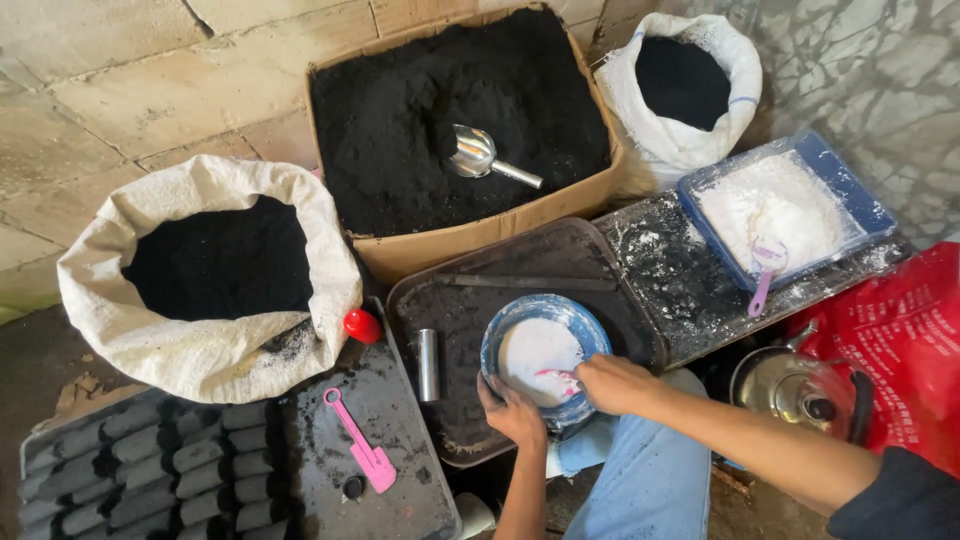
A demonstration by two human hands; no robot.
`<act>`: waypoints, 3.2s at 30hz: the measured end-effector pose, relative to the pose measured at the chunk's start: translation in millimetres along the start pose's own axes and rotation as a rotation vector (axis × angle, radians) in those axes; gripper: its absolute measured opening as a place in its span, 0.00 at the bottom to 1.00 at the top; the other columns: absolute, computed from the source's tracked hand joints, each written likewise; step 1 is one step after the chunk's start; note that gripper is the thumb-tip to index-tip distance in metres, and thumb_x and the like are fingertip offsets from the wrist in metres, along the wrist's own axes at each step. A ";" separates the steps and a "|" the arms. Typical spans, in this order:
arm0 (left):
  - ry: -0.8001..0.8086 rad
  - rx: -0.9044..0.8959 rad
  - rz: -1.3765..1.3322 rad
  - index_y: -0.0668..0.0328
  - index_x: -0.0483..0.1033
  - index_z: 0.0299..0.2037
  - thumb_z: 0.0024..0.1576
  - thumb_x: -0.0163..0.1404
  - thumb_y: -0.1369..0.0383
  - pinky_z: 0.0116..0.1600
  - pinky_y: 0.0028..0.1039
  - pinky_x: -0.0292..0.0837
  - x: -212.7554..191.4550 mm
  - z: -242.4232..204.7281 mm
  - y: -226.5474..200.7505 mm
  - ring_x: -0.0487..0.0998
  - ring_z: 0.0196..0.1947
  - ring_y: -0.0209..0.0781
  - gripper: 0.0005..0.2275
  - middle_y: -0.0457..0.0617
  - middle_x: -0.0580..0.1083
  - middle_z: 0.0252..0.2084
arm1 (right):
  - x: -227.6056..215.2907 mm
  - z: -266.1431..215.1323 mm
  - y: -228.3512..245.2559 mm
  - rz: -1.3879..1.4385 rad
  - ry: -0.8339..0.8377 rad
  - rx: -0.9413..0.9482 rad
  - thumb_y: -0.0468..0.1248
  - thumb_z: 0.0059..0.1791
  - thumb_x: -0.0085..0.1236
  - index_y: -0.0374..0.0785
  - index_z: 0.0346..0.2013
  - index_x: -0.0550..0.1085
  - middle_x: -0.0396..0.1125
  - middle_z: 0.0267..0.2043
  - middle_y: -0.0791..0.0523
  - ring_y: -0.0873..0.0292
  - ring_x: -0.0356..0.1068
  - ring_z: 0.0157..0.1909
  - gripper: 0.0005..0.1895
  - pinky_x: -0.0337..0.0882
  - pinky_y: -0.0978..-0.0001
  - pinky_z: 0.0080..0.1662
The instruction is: Mixing a binder solution in a bowl and packing charcoal powder into a small cylindrical mold using a metal rod.
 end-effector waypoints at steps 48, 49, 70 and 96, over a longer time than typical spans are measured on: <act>0.199 0.336 0.228 0.66 0.44 0.62 0.54 0.25 0.79 0.60 0.44 0.51 16.8 -13.4 -1.4 0.53 0.59 0.59 0.22 0.63 0.51 0.59 | -4.8 10.9 -29.3 0.067 -0.101 -0.001 0.40 0.45 0.42 0.34 0.26 0.71 0.68 0.30 0.45 0.47 0.69 0.35 0.13 0.71 0.55 0.35; 0.197 0.333 0.232 0.66 0.44 0.62 0.54 0.25 0.79 0.60 0.44 0.51 13.2 -13.0 -2.1 0.53 0.59 0.59 0.22 0.63 0.51 0.59 | -2.9 10.3 -23.6 0.069 -0.096 -0.002 0.40 0.45 0.42 0.34 0.26 0.71 0.68 0.30 0.45 0.47 0.69 0.35 0.13 0.71 0.55 0.35; 0.356 1.931 1.260 0.67 0.66 0.42 0.53 0.33 0.66 0.50 0.46 0.55 120.0 -60.2 -21.6 0.62 0.51 0.62 0.14 0.66 0.65 0.44 | -19.4 10.4 -2.5 0.090 -0.250 0.004 0.33 0.44 0.40 0.36 0.54 0.61 0.64 0.48 0.44 0.44 0.65 0.49 0.23 0.67 0.49 0.45; 0.579 1.328 1.454 0.60 0.56 0.56 0.53 0.37 0.66 0.57 0.42 0.50 87.2 -23.3 -50.6 0.46 0.64 0.55 0.20 0.59 0.53 0.61 | 8.4 18.6 -51.1 -0.239 -0.734 -0.036 0.49 0.41 0.48 0.48 0.42 0.69 0.65 0.41 0.58 0.56 0.61 0.50 0.18 0.60 0.54 0.48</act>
Point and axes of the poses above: each hand's wrist, its own z-axis towards the middle knuckle, its own x-axis out of the palm, y = z × x, the point moved 10 cm from there along z, towards the middle knuckle
